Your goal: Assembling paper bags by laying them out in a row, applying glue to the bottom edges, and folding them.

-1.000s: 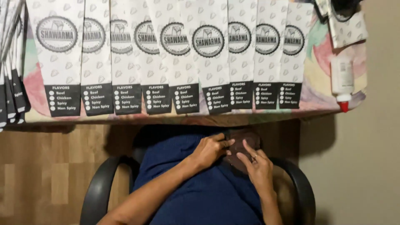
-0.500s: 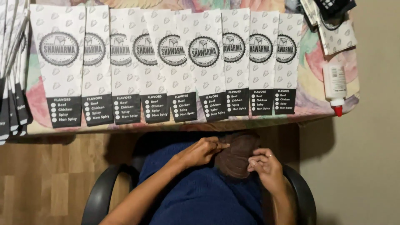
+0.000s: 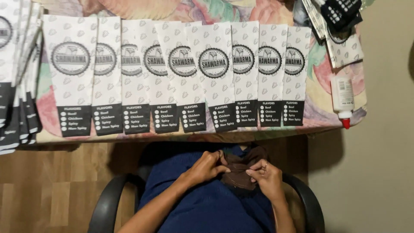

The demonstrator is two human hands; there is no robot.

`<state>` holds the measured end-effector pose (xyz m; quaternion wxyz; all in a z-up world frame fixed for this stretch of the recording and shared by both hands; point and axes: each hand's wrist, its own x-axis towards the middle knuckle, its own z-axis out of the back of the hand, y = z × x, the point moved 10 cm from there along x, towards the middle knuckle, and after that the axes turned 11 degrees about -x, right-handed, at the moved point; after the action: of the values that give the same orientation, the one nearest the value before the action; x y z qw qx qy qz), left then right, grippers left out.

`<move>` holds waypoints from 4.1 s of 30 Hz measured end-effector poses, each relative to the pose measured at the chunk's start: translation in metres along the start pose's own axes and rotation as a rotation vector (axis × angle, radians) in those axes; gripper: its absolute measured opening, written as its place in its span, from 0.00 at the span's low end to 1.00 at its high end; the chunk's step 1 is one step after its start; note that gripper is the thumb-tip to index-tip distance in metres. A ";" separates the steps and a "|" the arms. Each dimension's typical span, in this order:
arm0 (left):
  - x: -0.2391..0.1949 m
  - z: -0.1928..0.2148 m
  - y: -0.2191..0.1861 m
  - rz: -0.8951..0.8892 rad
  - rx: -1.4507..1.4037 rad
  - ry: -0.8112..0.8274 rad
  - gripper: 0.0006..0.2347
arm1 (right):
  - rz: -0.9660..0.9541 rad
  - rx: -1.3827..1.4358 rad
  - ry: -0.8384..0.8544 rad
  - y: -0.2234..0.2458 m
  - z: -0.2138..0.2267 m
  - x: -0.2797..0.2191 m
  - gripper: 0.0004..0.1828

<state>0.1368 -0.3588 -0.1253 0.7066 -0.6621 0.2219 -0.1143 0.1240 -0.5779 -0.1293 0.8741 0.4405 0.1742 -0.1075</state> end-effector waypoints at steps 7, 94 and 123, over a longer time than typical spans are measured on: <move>-0.014 0.019 -0.032 -0.109 0.086 0.045 0.10 | 0.001 -0.325 0.188 0.000 0.012 0.017 0.12; -0.026 0.263 -0.160 0.288 0.523 -0.969 0.38 | 0.648 -0.242 -0.586 0.313 0.119 0.108 0.35; -0.004 0.225 -0.196 0.110 -0.315 -0.771 0.41 | 0.338 -0.497 -0.142 0.355 -0.034 0.123 0.43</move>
<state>0.2638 -0.1767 0.0738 0.6330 -0.7437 -0.0091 0.2149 0.3511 -0.3459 0.0627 0.9706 0.2272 0.0582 0.0548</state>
